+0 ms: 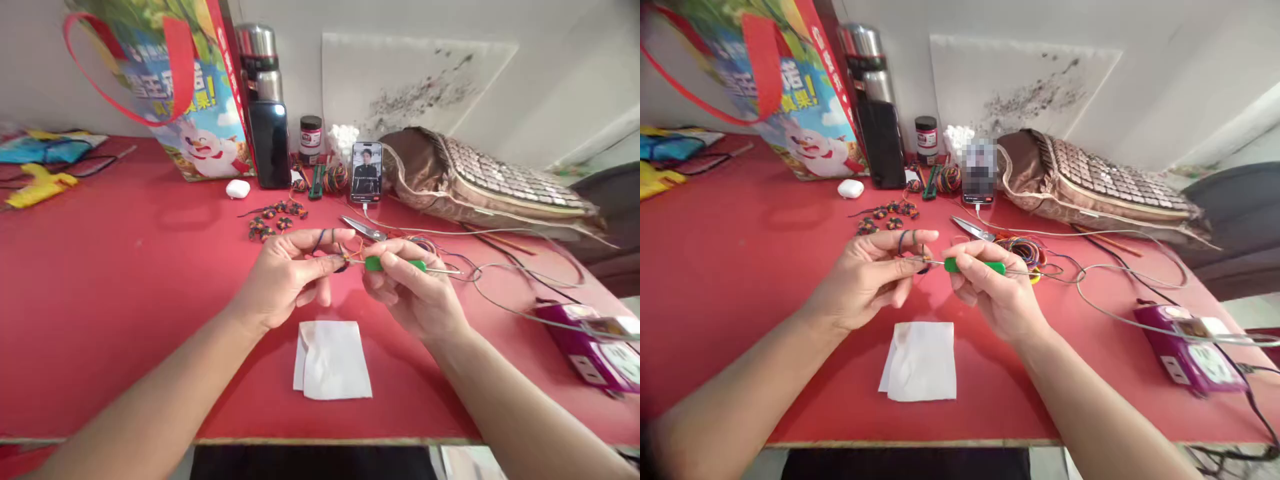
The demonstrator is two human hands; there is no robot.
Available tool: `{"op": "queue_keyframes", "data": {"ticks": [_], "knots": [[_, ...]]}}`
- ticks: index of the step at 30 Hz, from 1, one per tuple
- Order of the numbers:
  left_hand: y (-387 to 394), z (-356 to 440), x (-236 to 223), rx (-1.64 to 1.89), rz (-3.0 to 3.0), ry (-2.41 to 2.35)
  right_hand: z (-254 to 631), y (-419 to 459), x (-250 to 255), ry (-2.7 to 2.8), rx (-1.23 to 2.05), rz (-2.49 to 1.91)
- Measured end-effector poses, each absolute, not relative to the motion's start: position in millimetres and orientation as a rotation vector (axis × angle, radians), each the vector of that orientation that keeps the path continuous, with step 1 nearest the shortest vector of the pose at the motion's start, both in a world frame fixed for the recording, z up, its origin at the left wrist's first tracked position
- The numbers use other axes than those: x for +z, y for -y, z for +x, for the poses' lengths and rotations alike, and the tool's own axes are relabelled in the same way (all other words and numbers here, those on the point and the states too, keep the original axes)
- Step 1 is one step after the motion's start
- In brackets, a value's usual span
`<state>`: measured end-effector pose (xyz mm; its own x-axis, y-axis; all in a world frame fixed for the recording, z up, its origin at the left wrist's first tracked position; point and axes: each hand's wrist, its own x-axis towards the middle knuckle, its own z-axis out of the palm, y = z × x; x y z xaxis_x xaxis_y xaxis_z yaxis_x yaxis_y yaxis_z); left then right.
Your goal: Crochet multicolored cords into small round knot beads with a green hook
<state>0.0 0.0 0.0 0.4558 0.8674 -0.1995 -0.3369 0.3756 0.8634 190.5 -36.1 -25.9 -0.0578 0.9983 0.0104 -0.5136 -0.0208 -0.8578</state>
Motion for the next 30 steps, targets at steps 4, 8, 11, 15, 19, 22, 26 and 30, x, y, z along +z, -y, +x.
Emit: {"op": "queue_keyframes", "data": {"ticks": [4,8,11,15,19,22,26,30], "knots": [[-4.7,1.3,-4.7,0.902,0.813,-0.735,190.3,32.0,-29.2,0.840,1.463,-0.784],[-4.8,3.3,-7.9,0.913,0.764,-0.747,191.0,31.0,-31.4,0.863,1.457,-0.803],[-4.0,4.5,-9.7,0.942,0.758,-0.735,192.8,30.7,-33.2,0.874,1.446,-0.820],[-3.9,4.3,-11.1,0.983,0.785,-0.748,195.6,29.1,-35.3,0.842,1.422,-0.837],[-3.8,3.2,-12.6,0.984,0.824,-0.761,196.7,27.5,-36.2,0.823,1.390,-0.854],[-3.5,3.3,-13.3,0.968,0.865,-0.755,197.4,26.9,-36.5,0.821,1.396,-0.866],[-2.7,4.5,-11.9,0.934,0.906,-0.757,200.6,26.1,-34.4,0.827,1.420,-0.882],[-1.4,5.3,-9.1,0.911,0.959,-0.793,205.9,25.2,-29.1,0.846,1.419,-0.923]]}}
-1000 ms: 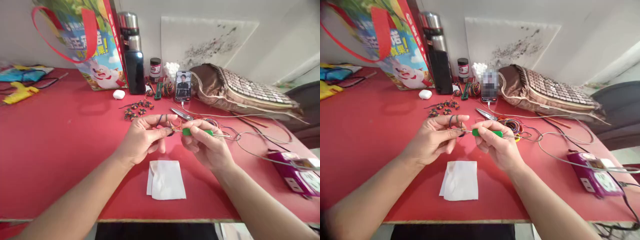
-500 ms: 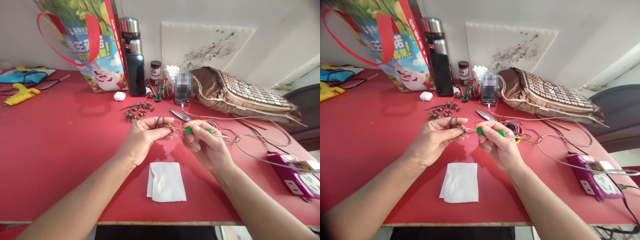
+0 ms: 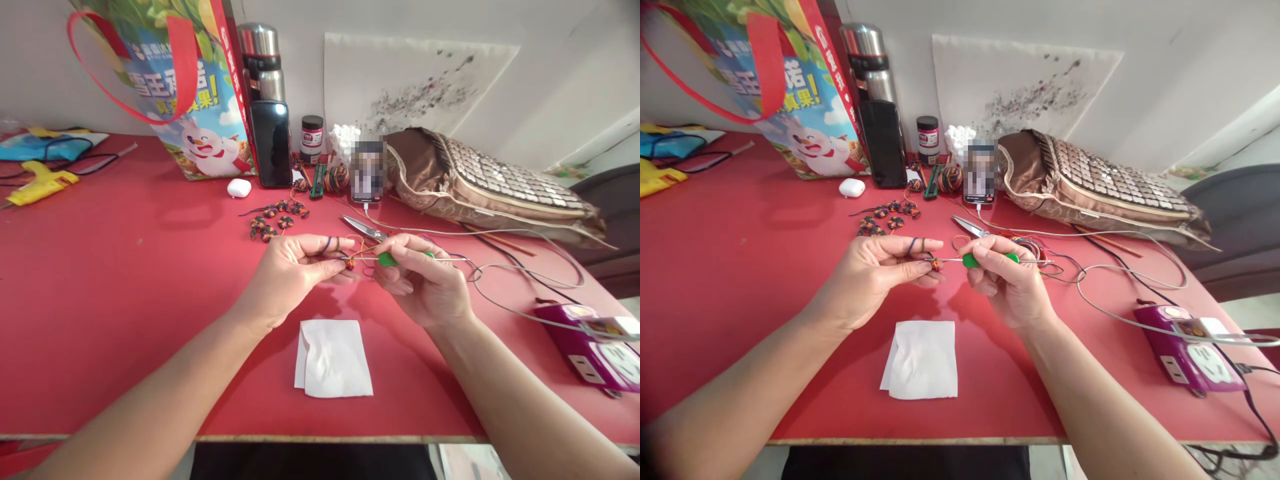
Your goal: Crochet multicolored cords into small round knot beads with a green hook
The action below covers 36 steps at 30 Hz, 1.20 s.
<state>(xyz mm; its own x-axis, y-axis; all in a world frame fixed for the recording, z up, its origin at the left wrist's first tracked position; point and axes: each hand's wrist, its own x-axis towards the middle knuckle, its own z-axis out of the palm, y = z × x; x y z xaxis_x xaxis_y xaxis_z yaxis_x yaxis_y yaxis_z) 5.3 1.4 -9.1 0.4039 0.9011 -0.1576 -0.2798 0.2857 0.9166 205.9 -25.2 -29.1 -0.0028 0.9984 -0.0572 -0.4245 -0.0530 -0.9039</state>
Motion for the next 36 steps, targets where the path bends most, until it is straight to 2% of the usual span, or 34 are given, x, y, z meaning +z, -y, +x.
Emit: {"op": "queue_keyframes", "data": {"ticks": [11,15,26,36], "knots": [[-1.6,4.3,-20.1,0.967,1.350,-0.988,213.2,29.2,-26.6,1.011,1.201,-1.085],[-2.2,6.6,-19.4,0.977,1.226,-1.028,212.9,35.5,-31.4,1.178,1.055,-1.118],[-1.6,11.4,-16.6,1.013,0.701,-0.921,197.1,42.7,-36.9,1.821,0.346,-0.936],[2.7,15.6,-13.3,1.063,0.619,-0.908,196.9,41.6,-47.0,1.932,0.058,-0.901]]}}
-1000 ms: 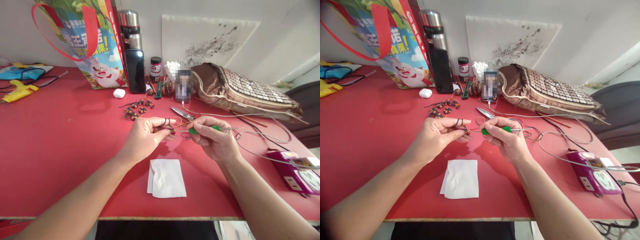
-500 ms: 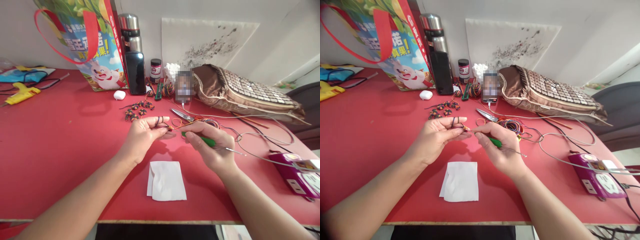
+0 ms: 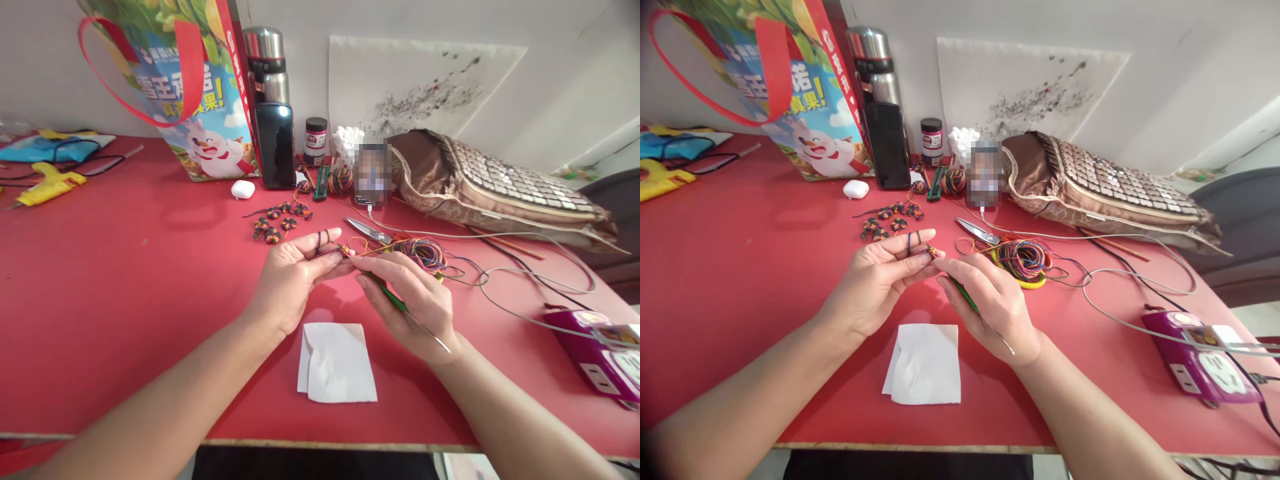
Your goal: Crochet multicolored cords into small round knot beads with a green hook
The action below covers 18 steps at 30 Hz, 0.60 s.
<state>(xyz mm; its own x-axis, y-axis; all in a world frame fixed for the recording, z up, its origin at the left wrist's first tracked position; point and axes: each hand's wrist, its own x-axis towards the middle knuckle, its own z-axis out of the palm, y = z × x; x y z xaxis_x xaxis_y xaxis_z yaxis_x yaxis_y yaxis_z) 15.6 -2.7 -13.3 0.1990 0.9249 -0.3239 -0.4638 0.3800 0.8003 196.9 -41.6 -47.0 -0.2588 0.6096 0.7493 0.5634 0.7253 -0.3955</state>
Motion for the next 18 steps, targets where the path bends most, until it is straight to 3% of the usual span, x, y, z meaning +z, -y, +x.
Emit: {"op": "queue_keyframes", "data": {"ticks": [18], "knots": [[4.8,11.6,-18.7,1.077,1.204,-1.038,185.2,48.6,-38.0,1.783,0.225,-1.066]]}}
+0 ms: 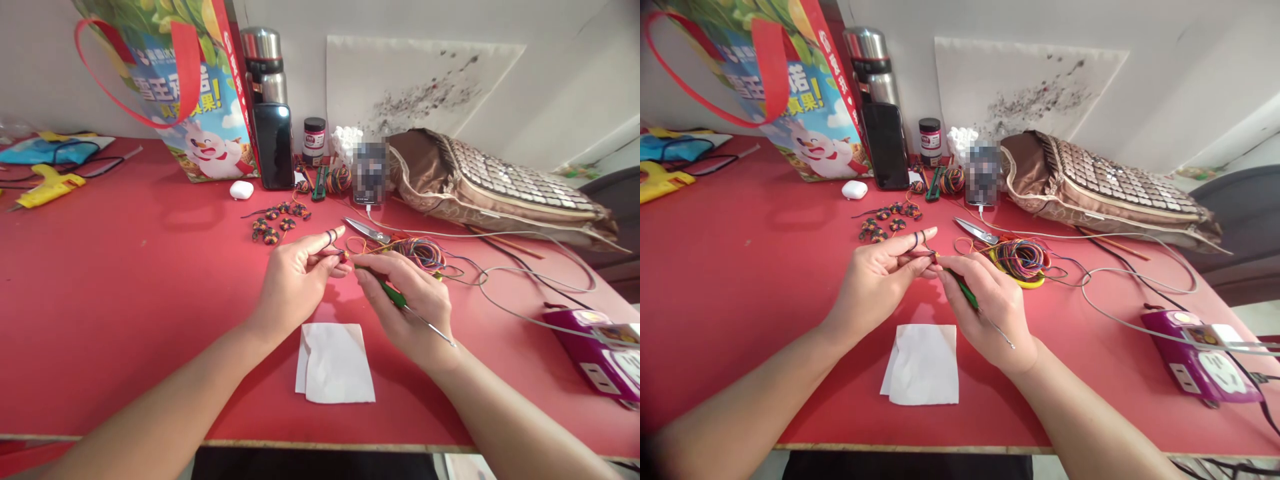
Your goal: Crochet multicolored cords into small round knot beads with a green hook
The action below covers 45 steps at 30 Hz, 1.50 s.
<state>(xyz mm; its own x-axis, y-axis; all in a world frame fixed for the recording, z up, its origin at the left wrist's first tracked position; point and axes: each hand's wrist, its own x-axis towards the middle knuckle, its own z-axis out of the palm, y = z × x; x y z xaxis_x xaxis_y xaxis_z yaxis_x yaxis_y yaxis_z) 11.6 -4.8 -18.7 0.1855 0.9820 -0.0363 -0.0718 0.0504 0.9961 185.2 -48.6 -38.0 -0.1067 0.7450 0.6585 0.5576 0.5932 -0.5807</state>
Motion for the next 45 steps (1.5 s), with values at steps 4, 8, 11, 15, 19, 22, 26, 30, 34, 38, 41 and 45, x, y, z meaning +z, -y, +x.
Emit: {"op": "queue_keyframes", "data": {"ticks": [4,8,11,15,19,22,26,30,34,38,41,45], "knots": [[3.3,10.8,-17.8,1.055,1.233,-1.046,185.5,47.9,-36.9,1.767,0.267,-1.050],[2.2,10.0,-17.2,1.058,1.223,-1.064,188.1,47.1,-35.7,1.736,0.328,-1.088],[1.5,9.1,-18.3,1.065,1.243,-1.059,190.4,46.6,-35.1,1.710,0.370,-1.108],[0.8,8.2,-19.5,1.083,1.262,-1.023,191.3,46.7,-36.0,1.666,0.417,-1.108],[0.6,8.0,-17.5,1.085,1.213,-1.033,191.0,47.6,-37.5,1.645,0.427,-1.080],[0.4,7.8,-16.6,1.080,1.193,-1.040,191.5,47.9,-37.4,1.646,0.442,-1.071],[-0.1,7.4,-17.8,1.087,1.208,-1.047,193.1,47.5,-35.9,1.655,0.444,-1.062],[-0.2,7.2,-17.8,1.083,1.266,-1.071,195.0,47.2,-33.3,1.668,0.439,-1.067],[-1.2,5.9,-19.0,1.069,1.345,-1.084,197.7,46.8,-29.7,1.655,0.485,-1.091],[-4.3,3.0,-24.1,1.055,1.518,-1.041,204.1,44.7,-28.0,1.615,0.602,-1.092],[-5.8,1.1,-24.4,1.063,1.613,-0.979,211.8,42.2,-28.4,1.547,0.737,-1.090],[-5.6,-0.1,-16.8,0.993,1.533,-0.916,221.0,38.7,-26.7,1.351,0.997,-1.100]]}}
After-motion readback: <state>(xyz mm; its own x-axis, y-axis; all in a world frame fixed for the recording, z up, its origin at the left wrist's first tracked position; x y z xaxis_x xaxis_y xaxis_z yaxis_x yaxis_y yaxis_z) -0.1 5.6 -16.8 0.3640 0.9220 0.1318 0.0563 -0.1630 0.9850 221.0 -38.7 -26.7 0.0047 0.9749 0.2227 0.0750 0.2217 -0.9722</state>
